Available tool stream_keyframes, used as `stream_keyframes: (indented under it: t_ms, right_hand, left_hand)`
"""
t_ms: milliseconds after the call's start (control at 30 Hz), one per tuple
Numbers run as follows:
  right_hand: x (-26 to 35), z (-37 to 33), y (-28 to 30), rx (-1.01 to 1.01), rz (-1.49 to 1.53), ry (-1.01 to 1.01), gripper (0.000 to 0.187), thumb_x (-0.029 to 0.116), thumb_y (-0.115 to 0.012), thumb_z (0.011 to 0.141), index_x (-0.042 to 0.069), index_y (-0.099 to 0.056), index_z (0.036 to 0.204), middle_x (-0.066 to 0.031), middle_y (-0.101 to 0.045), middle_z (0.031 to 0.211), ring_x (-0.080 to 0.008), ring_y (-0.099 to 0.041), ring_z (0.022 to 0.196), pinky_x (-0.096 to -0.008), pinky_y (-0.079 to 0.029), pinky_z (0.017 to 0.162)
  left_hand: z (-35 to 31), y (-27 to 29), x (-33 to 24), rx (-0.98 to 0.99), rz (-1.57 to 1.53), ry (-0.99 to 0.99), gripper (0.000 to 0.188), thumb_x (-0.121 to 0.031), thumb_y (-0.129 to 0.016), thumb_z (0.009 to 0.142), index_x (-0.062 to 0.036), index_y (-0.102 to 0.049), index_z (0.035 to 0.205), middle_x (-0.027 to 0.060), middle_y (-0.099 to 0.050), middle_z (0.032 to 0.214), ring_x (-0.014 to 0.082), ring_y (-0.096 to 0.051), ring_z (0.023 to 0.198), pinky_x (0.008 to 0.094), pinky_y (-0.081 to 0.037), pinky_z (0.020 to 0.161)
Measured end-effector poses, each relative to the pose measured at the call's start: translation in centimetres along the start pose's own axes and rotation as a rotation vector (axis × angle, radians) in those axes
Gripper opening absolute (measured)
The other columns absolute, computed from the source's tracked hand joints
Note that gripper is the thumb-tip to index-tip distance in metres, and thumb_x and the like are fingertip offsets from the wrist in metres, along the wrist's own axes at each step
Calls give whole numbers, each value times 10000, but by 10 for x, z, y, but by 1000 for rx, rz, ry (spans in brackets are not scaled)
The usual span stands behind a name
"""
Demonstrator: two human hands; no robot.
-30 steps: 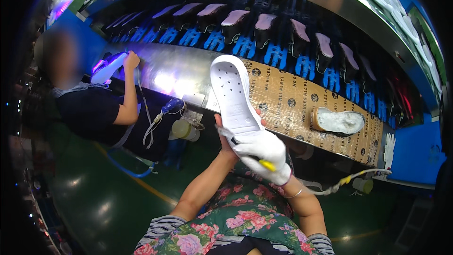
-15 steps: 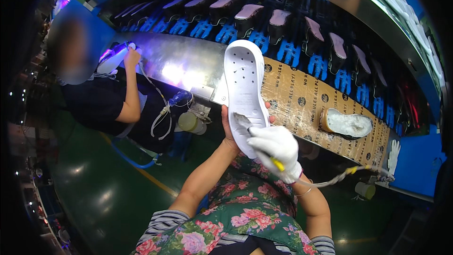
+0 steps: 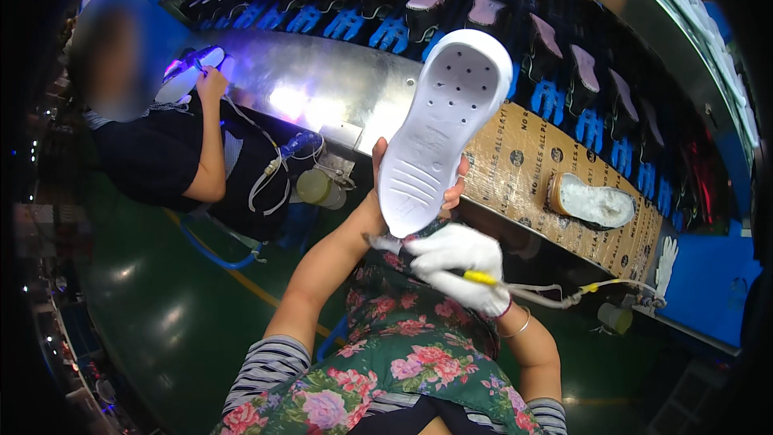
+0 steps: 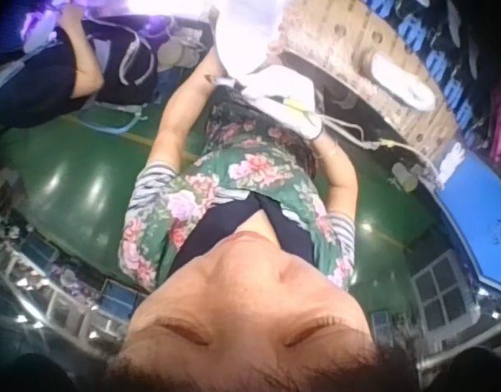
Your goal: The person repeatedly picks white slip-on shoes from a conveyor belt, uses a yellow-handled tool to trim or scrape the sole and edges, then places the shoes back on the belt. The process is repeated for multiple shoes in a factory setting.
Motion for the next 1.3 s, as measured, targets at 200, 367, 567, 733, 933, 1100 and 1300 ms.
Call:
stream_keyframes:
  t_ms: [200,367,567,733,933,1100,1300]
  right_hand:
    - [-5,-2,-2,-50,-423,245,356,3,-820,719,85,-777,1063,-142,-778,1174,-320,-754,928,-412,-582,779]
    - [-4,-13,-7,6,28,35,318,-21,-844,763,93,-808,1057,-126,-798,1150,-297,-759,925,-402,-586,835]
    - [4,-3,2,-35,-543,225,384,15,-814,722,85,-769,1097,-130,-772,1163,-322,-756,971,-419,-584,814]
    - [-1,-19,-6,130,-187,169,419,29,-819,710,112,-764,1117,-111,-756,1188,-304,-746,955,-422,-578,785]
    - [5,-4,-7,85,-486,236,415,27,-821,703,100,-766,1108,-116,-768,1189,-311,-749,961,-424,-571,778]
    - [-8,-11,1,-56,-120,185,445,-39,-821,706,77,-763,1133,-152,-778,1153,-338,-758,959,-436,-584,802]
    - [3,-8,-7,-32,-57,-11,221,-13,-832,787,68,-797,989,-136,-800,1119,-293,-756,967,-392,-587,845]
  left_hand:
    - [12,-22,-3,-260,-27,63,1217,-875,-724,726,17,-452,1509,277,-598,1174,351,-636,892,412,-518,704]
    - [21,-12,-10,-103,-40,160,1208,-826,-742,730,-10,-440,1568,329,-584,1309,394,-649,910,449,-543,689]
    - [21,-21,-16,-312,39,309,1081,-698,-712,801,3,-445,1579,371,-624,1246,406,-697,873,459,-559,719]
    - [27,-28,-14,-286,27,364,963,-631,-684,858,25,-488,1535,321,-669,1200,409,-728,918,441,-626,774]
    - [26,-28,-25,-338,207,476,978,-609,-712,837,59,-499,1519,325,-672,1217,410,-721,968,460,-610,828]
    - [29,-29,-23,-361,192,442,981,-638,-670,859,35,-468,1544,282,-679,1142,350,-737,883,379,-620,588]
    - [30,-17,-20,-268,40,300,1030,-627,-771,777,-33,-469,1563,333,-601,1277,429,-659,1016,463,-573,748]
Point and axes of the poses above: each hand's wrist, its own z-axis towards the middle knuckle, its own y-axis out of the back of the hand, x = y × z, the point moved 2 cm from there along z, towards the middle knuckle
